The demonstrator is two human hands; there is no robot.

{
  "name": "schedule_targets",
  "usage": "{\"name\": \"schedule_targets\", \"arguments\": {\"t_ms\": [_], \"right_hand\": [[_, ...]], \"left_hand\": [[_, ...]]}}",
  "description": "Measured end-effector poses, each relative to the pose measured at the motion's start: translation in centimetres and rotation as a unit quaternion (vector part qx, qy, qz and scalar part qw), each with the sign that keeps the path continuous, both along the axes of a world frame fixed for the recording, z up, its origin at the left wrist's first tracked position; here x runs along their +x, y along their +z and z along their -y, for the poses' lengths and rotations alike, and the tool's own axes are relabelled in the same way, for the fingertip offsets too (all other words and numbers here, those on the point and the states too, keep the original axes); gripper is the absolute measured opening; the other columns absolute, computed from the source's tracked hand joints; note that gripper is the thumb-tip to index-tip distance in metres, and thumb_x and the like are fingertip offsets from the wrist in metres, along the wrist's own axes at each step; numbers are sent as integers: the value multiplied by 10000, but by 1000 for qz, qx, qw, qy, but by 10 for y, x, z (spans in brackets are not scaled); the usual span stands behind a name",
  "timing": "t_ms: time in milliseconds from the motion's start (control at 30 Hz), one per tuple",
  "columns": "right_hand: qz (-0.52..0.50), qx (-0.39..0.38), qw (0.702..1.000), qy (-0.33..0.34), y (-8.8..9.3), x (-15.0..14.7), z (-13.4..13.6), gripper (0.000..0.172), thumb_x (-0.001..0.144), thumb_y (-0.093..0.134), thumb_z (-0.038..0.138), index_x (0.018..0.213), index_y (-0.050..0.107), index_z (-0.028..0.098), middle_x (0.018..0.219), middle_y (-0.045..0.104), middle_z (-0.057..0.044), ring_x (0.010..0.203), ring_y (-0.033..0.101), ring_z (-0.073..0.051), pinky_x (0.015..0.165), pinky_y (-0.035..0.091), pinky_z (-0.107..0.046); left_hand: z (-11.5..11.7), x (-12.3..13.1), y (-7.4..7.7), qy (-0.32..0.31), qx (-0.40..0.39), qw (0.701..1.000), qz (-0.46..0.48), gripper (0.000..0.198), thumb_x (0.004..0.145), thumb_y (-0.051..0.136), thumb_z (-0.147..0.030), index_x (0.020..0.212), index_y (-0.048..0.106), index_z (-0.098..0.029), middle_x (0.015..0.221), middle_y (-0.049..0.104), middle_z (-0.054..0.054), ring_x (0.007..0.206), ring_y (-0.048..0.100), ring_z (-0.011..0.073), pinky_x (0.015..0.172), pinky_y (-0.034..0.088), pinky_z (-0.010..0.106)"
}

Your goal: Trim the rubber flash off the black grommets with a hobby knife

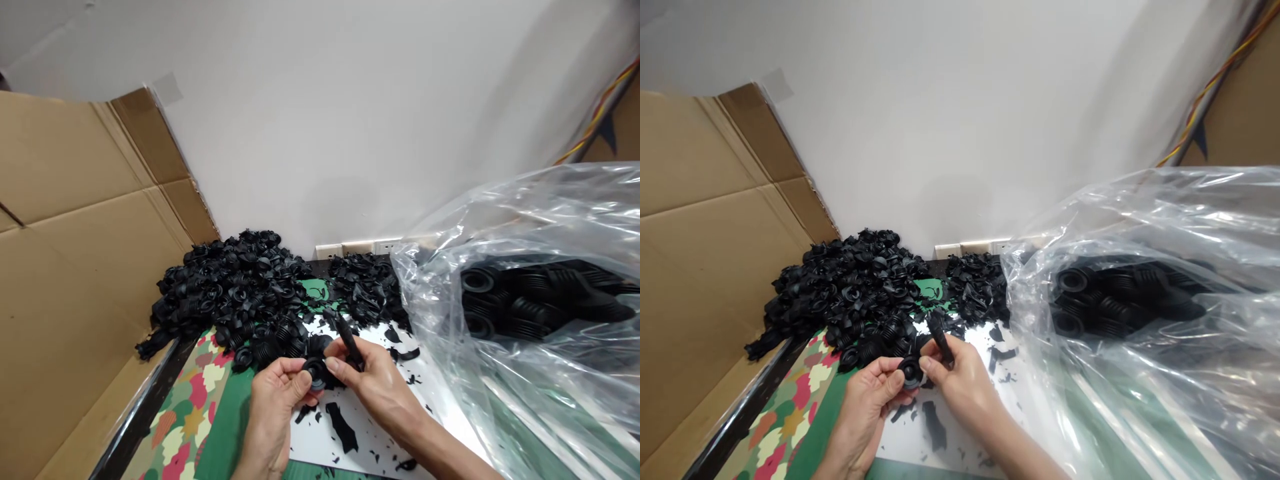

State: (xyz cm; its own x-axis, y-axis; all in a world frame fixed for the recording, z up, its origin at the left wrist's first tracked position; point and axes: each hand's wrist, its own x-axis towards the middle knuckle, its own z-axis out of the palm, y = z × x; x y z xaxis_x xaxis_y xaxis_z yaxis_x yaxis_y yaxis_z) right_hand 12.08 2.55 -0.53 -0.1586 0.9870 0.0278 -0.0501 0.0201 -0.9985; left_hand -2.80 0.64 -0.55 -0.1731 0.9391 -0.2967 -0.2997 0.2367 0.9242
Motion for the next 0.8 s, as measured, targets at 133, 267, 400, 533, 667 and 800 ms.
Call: {"name": "schedule_targets", "arguments": {"t_ms": [133,267,400,533,667,800], "right_hand": [[67,-9,997,39,8,-3,7,159,732,513,275,606,548,184,573,489,20,566,447,-147,530,348,-255],[139,-12,990,7,6,-10,10,191,722,475,289,549,470,209,531,420,29,522,401,-144,490,300,-254],[144,-20,989,1,3,-13,8,222,755,439,314,561,425,207,519,391,43,499,357,-122,471,275,-243],[140,-27,990,16,4,-12,7,231,762,438,308,559,402,205,520,355,53,500,323,-109,462,253,-235],[152,-14,988,30,4,-11,8,236,771,430,299,556,395,209,526,351,52,494,331,-110,456,254,-231],[213,28,976,26,2,-10,7,237,773,442,254,541,420,207,552,448,24,507,418,-128,468,296,-231]], "left_hand": [[0,3,1,3,6,1000,-6,386,439,881,-313,682,667,-102,509,664,14,432,586,107,457,449,202],[1,6,3,14,14,1000,-22,361,466,863,-302,703,670,-109,463,613,-20,393,540,85,405,383,174],[1,9,5,23,28,999,-28,359,500,842,-266,781,678,-115,509,592,-43,381,502,52,398,354,153],[2,10,4,28,47,998,-35,357,522,827,-267,809,680,-114,571,603,-30,384,483,37,400,353,146],[3,9,3,27,59,997,-47,342,544,810,-268,820,674,-118,623,632,-4,394,500,47,405,372,156],[4,10,3,31,58,994,-87,311,542,801,-273,780,663,-126,592,645,5,394,519,73,399,388,172]]}}
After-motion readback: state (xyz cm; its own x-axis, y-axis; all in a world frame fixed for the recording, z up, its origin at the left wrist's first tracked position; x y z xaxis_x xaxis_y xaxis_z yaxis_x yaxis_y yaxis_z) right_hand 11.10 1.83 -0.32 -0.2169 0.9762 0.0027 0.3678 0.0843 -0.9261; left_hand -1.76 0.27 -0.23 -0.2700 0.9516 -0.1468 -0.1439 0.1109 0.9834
